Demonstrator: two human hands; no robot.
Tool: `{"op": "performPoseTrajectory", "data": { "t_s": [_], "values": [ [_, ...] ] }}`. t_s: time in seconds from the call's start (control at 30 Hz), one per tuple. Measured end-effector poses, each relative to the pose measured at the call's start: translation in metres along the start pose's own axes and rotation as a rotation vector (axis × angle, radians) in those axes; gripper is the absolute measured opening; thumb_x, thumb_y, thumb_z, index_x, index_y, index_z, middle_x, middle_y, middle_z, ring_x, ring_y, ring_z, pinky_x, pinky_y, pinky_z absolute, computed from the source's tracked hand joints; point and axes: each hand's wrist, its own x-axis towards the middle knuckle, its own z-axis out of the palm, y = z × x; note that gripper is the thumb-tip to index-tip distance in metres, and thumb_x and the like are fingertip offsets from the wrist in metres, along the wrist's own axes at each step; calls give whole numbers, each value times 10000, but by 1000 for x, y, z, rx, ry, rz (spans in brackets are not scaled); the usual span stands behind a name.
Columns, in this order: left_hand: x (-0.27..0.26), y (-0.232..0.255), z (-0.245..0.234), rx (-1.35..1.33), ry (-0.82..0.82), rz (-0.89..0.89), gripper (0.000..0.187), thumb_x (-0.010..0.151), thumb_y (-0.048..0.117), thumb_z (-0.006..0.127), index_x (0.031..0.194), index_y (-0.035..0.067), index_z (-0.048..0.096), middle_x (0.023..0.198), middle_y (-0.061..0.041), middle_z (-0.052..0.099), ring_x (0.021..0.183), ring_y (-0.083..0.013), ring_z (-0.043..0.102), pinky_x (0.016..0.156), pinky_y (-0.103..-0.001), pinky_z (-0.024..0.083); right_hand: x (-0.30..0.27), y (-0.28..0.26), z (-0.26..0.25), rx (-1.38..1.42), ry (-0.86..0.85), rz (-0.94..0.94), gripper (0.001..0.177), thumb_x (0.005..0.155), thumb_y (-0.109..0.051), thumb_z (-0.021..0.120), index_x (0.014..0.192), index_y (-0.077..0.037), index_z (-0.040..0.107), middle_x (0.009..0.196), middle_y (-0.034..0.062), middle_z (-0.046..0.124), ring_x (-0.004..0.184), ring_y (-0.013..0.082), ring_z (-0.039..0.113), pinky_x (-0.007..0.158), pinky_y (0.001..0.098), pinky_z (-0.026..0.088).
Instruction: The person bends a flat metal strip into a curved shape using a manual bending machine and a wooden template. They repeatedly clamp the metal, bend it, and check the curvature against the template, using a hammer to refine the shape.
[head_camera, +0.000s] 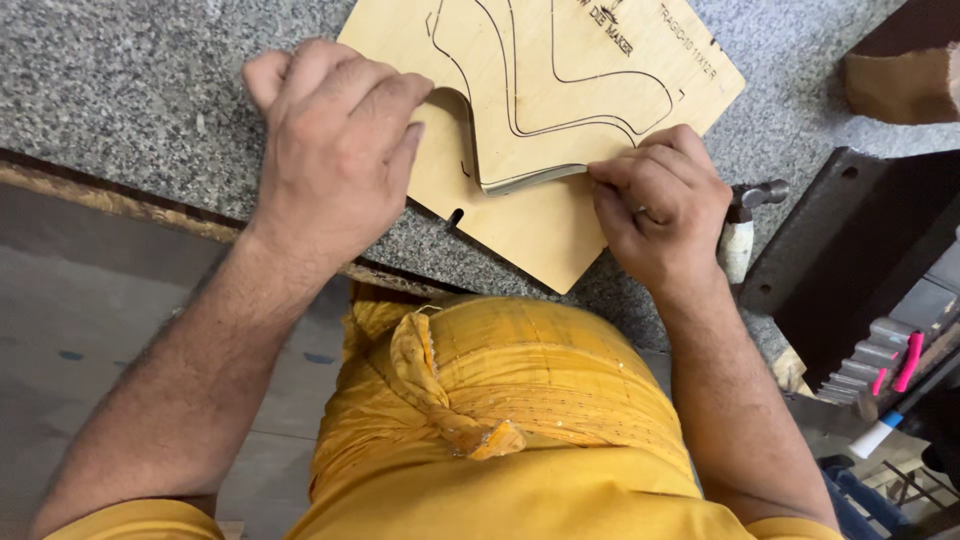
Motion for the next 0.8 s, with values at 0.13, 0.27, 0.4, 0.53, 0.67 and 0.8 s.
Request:
{"op": "performPoseTrajectory", "data": {
  "t_s": [0.13, 0.27, 0.4, 0.53, 0.67, 0.8],
  "values": [
    [-2, -8, 1, -40, 38, 35, 85, 1055, 2, 707, 1095, 60, 755, 1010, 0, 686, 1032, -168, 562, 986, -396, 310, -2, -1, 1, -2, 4, 7, 210, 855, 88, 807, 1015, -28, 736, 940, 96, 702, 870, 249, 652, 753, 324, 533],
    [4, -14, -1, -82, 49, 55, 86, 1032, -4, 712, 1071, 54, 763, 979, -10, 687, 1017, -181, 567, 942, -376, 365, -1, -1, 3, 4, 12, 23, 213, 851, 97, 793, 1016, -26, 737, 927, 90, 695, 867, 243, 646, 759, 317, 527],
    [9, -14, 1, -106, 67, 71, 76, 1007, -9, 720, 1044, 39, 766, 978, -25, 694, 956, -186, 578, 877, -364, 409, -4, -2, 5, -3, 8, 40, 207, 851, 95, 796, 1009, -25, 738, 915, 87, 688, 861, 236, 644, 756, 310, 521],
    [13, -19, 4, -154, 80, 82, 58, 998, -11, 731, 1029, 20, 769, 966, -52, 697, 907, -197, 605, 832, -355, 459, -3, 0, 6, -3, 6, 36, 207, 854, 98, 797, 1009, -24, 736, 920, 87, 687, 866, 231, 642, 761, 311, 518],
    [11, -25, 6, -222, 62, 120, 82, 1014, -23, 741, 1080, 15, 771, 967, -68, 711, 885, -190, 636, 807, -345, 499, -5, 1, 5, 3, -4, 32, 202, 869, 103, 795, 1015, -24, 735, 932, 80, 693, 876, 224, 648, 769, 306, 524],
    [9, -29, 7, -260, 56, 121, 91, 996, -46, 734, 1064, 5, 766, 984, -77, 717, 900, -197, 645, 808, -339, 521, -3, 0, 7, 0, 5, 36, 201, 856, 104, 792, 1003, -19, 730, 936, 90, 692, 885, 239, 651, 770, 310, 530]
  ]
}}
